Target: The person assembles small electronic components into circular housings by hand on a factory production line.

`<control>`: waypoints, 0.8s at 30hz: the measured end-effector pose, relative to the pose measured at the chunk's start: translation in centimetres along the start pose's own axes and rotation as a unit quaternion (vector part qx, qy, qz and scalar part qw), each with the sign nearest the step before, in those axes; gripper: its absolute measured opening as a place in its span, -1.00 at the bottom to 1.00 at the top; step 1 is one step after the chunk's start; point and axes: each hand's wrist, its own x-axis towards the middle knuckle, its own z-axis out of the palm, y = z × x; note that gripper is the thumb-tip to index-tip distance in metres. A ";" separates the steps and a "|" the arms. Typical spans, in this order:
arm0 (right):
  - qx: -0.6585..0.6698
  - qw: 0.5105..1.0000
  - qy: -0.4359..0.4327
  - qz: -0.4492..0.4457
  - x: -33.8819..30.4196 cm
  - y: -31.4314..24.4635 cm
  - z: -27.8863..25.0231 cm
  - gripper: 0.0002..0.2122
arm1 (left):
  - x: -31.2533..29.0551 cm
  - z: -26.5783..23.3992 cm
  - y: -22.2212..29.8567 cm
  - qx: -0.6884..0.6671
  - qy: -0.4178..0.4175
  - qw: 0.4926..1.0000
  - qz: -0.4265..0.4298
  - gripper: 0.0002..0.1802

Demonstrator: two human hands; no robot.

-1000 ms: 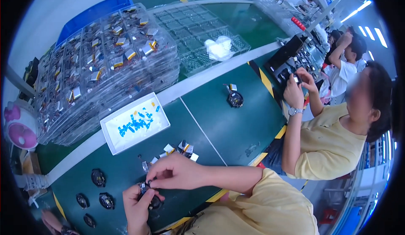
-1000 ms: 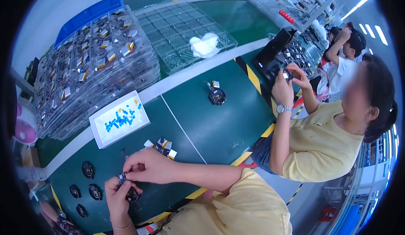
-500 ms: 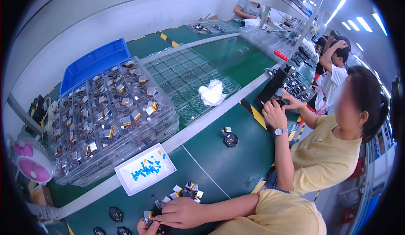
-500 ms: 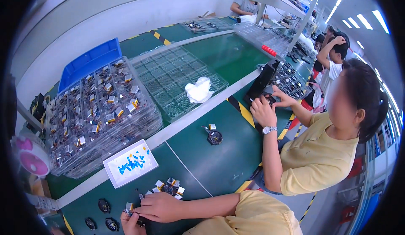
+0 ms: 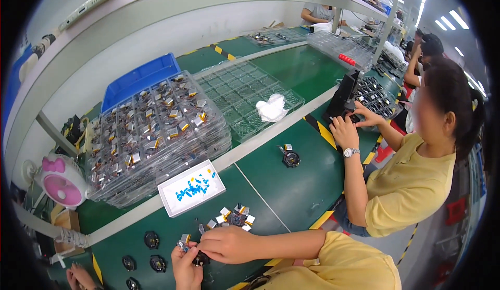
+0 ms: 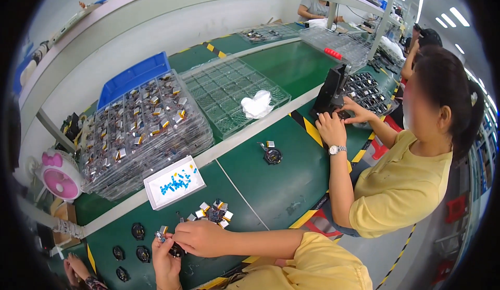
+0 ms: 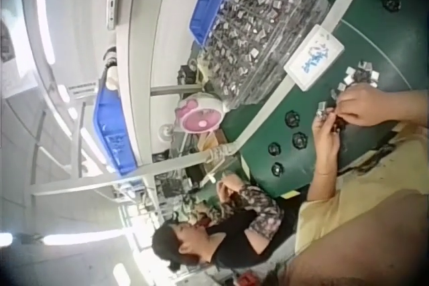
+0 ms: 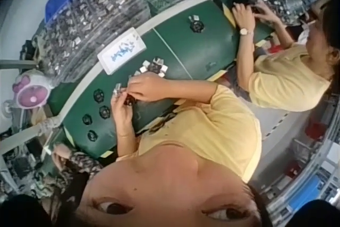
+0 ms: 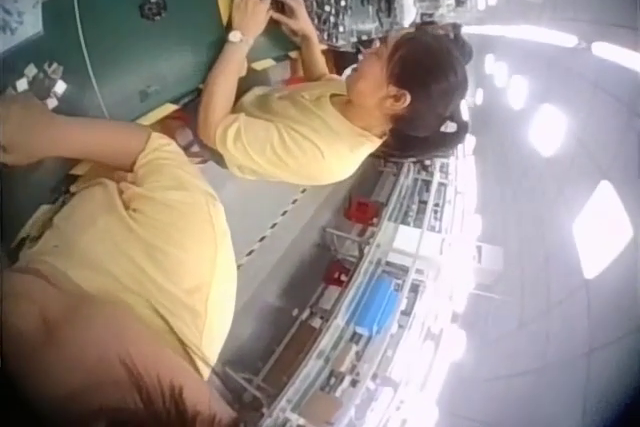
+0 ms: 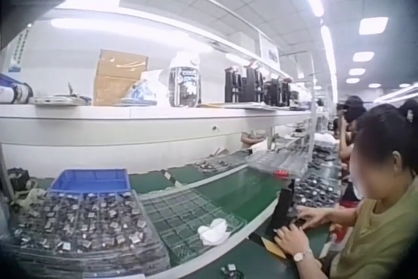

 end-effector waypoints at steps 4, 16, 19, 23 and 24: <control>-0.016 1.000 0.000 -0.005 0.3 -0.7 -0.3 -0.89 | -0.2 0.2 -0.4 -0.012 0.024 0.999 0.028 -0.86; 0.055 0.997 -0.029 0.037 1.4 0.0 -0.6 -0.90 | -0.6 0.9 1.5 0.059 0.006 0.998 -0.033 -0.86; 0.084 0.993 -0.049 0.069 1.7 0.9 -1.0 -0.91 | -0.6 1.1 1.5 0.076 -0.001 0.996 -0.040 -0.86; 0.043 0.996 -0.035 0.075 4.1 3.3 -2.5 -0.92 | -0.5 1.3 1.5 0.110 -0.024 0.993 -0.029 -0.88; -0.014 0.999 -0.009 0.049 5.1 4.3 -2.6 -0.92 | -0.5 1.4 1.6 0.114 -0.034 0.993 -0.024 -0.89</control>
